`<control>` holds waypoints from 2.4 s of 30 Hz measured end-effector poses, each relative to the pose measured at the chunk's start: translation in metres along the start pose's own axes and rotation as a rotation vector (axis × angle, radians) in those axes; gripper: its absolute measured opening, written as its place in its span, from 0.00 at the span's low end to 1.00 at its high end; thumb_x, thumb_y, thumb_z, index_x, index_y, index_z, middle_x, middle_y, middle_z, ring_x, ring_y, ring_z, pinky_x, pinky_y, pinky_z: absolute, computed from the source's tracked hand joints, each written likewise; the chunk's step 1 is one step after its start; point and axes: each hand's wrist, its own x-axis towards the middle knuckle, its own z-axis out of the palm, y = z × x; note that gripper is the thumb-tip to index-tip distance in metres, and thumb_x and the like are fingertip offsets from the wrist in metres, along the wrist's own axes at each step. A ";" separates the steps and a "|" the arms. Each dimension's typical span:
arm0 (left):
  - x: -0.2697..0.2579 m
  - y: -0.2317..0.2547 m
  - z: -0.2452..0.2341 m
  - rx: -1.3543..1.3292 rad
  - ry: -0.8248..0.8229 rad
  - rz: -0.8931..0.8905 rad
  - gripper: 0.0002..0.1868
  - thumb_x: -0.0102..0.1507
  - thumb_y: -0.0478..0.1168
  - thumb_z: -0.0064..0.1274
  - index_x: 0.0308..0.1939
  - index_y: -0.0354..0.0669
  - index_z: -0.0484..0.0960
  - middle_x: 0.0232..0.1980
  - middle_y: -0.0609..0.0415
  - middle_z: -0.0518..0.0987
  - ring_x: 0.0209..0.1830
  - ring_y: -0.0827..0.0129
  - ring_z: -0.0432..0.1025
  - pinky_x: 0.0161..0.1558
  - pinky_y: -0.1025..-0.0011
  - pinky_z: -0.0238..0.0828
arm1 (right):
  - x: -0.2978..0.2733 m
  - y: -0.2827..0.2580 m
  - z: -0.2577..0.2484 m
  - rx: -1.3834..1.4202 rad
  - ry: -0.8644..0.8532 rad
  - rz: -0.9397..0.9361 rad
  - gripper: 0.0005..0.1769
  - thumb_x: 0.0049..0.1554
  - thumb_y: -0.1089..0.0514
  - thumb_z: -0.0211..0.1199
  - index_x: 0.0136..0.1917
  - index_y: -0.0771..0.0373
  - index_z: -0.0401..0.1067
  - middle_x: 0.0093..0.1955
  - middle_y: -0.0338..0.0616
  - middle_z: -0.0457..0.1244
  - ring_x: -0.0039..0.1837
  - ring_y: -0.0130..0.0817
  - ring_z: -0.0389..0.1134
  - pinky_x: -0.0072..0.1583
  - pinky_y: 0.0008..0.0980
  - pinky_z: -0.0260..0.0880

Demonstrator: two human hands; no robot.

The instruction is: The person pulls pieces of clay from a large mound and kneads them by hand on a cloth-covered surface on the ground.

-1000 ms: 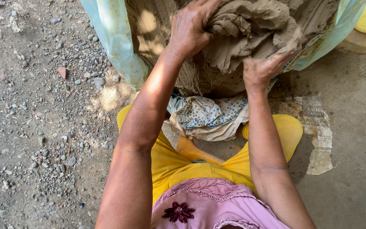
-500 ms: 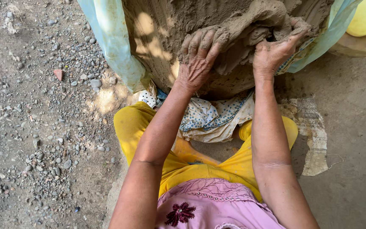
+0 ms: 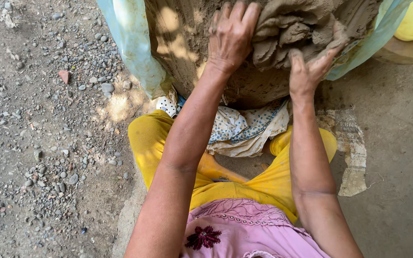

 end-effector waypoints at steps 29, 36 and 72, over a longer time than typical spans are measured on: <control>0.017 0.019 -0.032 -0.113 -0.229 -0.172 0.44 0.50 0.54 0.78 0.64 0.50 0.70 0.51 0.49 0.77 0.55 0.51 0.73 0.60 0.43 0.70 | 0.074 -0.041 0.029 -0.631 0.003 -0.164 0.35 0.54 0.77 0.57 0.73 0.60 0.65 0.58 0.49 0.68 0.57 0.43 0.72 0.68 0.38 0.80; -0.036 0.018 -0.029 -0.072 -0.002 -0.031 0.37 0.56 0.36 0.63 0.69 0.55 0.68 0.62 0.46 0.77 0.66 0.43 0.66 0.68 0.42 0.59 | 0.037 -0.035 0.017 -0.469 0.041 -0.685 0.30 0.60 0.72 0.69 0.72 0.61 0.62 0.72 0.46 0.58 0.77 0.45 0.60 0.77 0.48 0.64; 0.010 0.139 -0.163 -1.304 -0.359 0.038 0.36 0.72 0.45 0.65 0.75 0.44 0.59 0.69 0.45 0.66 0.64 0.54 0.71 0.62 0.57 0.75 | -0.180 -0.135 -0.136 0.412 -0.127 0.271 0.61 0.40 0.28 0.74 0.77 0.56 0.56 0.79 0.46 0.51 0.80 0.48 0.52 0.80 0.53 0.48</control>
